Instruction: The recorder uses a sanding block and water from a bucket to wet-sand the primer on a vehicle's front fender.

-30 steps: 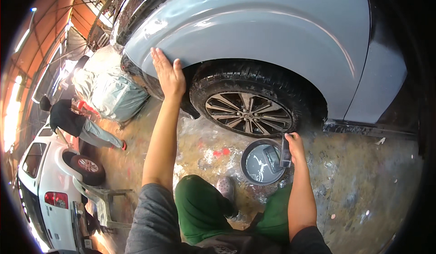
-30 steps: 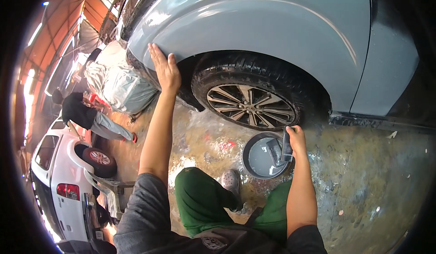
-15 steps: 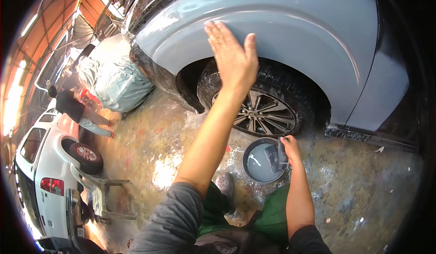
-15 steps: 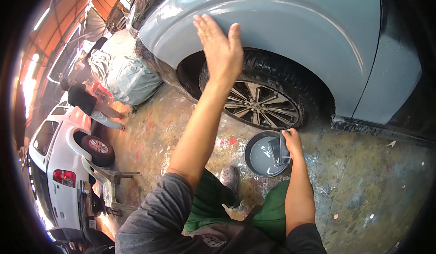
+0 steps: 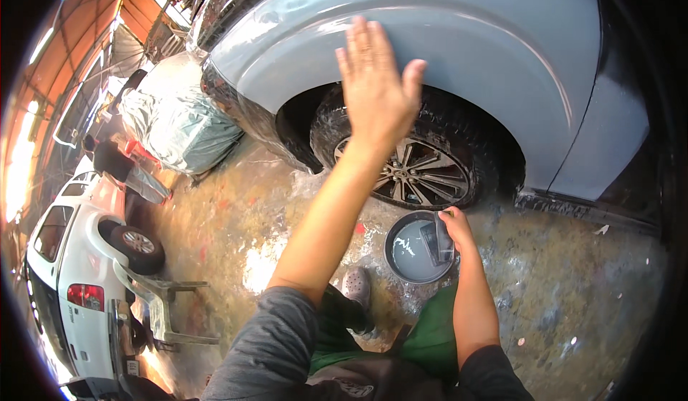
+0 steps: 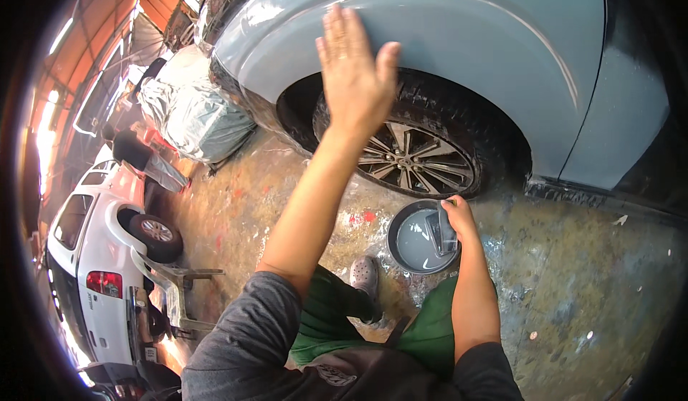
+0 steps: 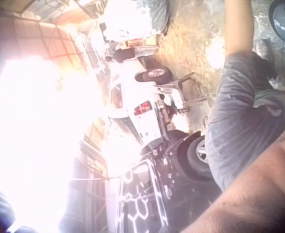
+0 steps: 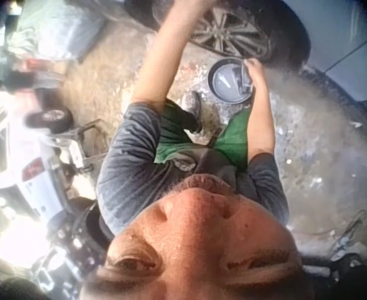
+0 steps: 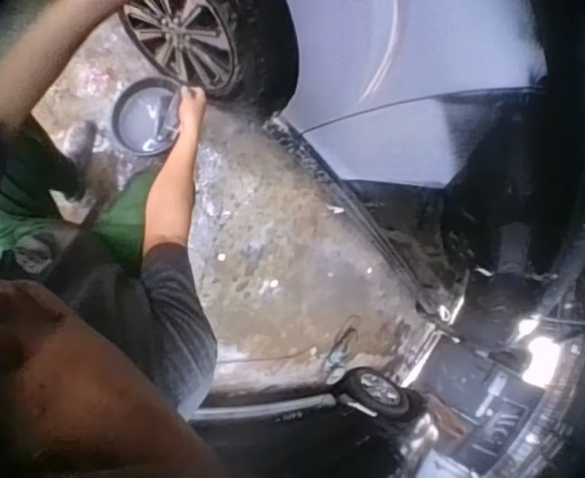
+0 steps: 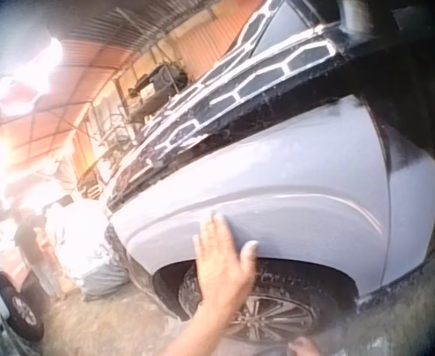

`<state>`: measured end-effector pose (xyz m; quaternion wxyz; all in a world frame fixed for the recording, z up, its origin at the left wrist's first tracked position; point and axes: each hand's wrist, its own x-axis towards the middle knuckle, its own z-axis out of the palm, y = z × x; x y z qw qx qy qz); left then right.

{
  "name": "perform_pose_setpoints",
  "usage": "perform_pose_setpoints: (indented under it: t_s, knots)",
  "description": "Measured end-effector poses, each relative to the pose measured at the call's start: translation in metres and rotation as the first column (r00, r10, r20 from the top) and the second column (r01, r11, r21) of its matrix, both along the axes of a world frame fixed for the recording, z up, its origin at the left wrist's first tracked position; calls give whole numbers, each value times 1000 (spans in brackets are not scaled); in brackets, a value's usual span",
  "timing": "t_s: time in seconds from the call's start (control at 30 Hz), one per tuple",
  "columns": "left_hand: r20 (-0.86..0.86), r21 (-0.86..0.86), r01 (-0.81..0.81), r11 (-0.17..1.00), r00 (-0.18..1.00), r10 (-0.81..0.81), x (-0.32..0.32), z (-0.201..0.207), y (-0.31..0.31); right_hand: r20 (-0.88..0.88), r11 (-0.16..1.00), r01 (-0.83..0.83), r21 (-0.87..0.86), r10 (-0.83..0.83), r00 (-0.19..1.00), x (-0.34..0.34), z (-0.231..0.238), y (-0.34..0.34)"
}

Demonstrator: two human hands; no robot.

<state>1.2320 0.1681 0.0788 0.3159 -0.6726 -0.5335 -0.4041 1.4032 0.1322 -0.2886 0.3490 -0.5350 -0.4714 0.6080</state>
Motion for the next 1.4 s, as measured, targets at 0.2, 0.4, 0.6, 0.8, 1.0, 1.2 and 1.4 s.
perform_pose_setpoints:
  t_s: [0.2, 0.4, 0.6, 0.8, 1.0, 1.2, 1.4]
  knots:
    - [63, -72, -124, 990, 990, 128, -61, 9, -7, -14, 1000, -12, 11, 12, 1000, -6, -2, 0]
    - [233, -150, -106, 983, 962, 140, -60, 19, -7, 27, 1000, -4, 19, 4, 1000, -7, 1, -2]
    - [234, -113, -31, 993, 971, 57, -14, 16, -5, 1, 1000, -7, 11, 7, 1000, -4, -1, -4]
    - [257, -99, 48, 994, 966, -21, 22, 14, -7, 18, 1000, -11, 7, 10, 1000, -6, 10, -5]
    - [-67, -69, 207, 976, 975, -211, 48, 3, -10, 16, 999, -3, 54, 2, 1000, -3, 5, -4]
    - [-78, 31, 182, 983, 981, -179, -23, -3, 14, 2, 1000, -8, 3, 8, 1000, 2, 7, -3]
    - [370, 59, -42, 997, 929, 17, -144, -8, 24, -11, 1000, 9, 4, -9, 1000, -1, 12, -4]
